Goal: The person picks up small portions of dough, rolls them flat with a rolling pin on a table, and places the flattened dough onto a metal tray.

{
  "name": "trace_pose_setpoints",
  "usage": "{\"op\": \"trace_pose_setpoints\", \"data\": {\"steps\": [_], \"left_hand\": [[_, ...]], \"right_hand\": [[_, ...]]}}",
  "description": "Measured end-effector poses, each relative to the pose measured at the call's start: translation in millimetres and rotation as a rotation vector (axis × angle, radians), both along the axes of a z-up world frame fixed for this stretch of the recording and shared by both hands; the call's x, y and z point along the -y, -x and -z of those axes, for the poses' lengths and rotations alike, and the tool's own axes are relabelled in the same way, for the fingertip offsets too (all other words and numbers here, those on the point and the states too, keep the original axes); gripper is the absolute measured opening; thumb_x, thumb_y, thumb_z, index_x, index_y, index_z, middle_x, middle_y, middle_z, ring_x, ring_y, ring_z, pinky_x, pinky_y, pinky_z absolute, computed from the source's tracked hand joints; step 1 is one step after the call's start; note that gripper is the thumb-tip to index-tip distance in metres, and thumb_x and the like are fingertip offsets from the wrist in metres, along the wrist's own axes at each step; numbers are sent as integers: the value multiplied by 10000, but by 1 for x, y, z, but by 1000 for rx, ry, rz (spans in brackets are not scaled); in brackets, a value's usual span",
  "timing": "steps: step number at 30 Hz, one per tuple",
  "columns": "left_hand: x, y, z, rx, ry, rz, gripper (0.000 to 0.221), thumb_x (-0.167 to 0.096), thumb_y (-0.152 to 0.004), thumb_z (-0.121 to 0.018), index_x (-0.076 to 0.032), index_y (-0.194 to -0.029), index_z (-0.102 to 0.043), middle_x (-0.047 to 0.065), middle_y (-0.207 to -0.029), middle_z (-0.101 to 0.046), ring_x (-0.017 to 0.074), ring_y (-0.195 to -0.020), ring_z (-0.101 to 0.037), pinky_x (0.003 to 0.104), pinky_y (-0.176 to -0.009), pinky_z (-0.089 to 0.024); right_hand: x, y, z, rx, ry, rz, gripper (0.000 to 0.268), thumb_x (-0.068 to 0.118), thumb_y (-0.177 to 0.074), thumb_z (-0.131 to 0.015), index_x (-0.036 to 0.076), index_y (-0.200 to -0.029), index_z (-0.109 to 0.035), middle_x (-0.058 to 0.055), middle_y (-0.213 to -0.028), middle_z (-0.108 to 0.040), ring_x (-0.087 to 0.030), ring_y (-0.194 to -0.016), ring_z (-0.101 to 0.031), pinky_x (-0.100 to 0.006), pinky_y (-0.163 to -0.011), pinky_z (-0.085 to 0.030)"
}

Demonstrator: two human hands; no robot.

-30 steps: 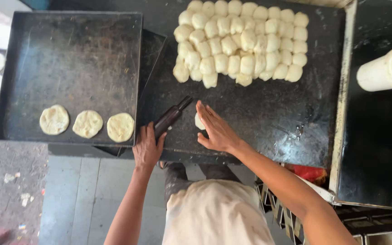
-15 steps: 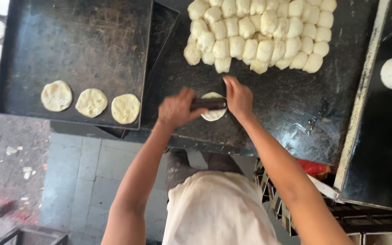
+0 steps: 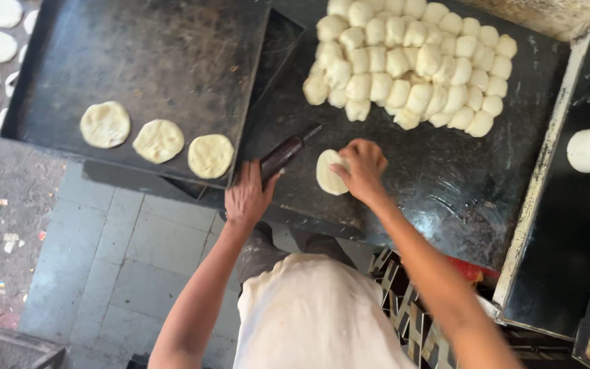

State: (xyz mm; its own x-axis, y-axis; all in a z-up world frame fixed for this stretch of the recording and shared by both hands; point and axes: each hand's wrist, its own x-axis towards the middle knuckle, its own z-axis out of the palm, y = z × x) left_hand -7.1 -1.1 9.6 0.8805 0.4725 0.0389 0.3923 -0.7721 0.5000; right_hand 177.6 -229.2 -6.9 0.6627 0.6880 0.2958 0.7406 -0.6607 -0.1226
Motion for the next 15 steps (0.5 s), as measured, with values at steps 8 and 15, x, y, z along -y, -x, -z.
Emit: {"op": "trace_pose_setpoints", "data": {"steps": [8, 15], "left_hand": [[-11, 8, 41, 58, 75, 14, 564, -410, -884, -676, -84, -1328, -551, 140, -1122, -713, 350, -939, -726, 480, -713, -583], [-2, -4, 109, -59, -145, 166, 494, -302, -990, -541, -102, -1441, -538, 96, -1477, -592, 307, -1342, -576, 516, -1080, -455]], "right_hand": [[-185, 47, -83, -1738, -283, -241, 202, 226, -957, -718, 54, -1058, -688, 33, -924, -687, -56, -817, -624, -269, -711, -514], [-471, 139, -52, -497, -390, -823, 184, 201, -1053, -567, 119, -1146, -702, -69, -1232, -743, -253, -1143, -697, -541, -1083, -224]]}}
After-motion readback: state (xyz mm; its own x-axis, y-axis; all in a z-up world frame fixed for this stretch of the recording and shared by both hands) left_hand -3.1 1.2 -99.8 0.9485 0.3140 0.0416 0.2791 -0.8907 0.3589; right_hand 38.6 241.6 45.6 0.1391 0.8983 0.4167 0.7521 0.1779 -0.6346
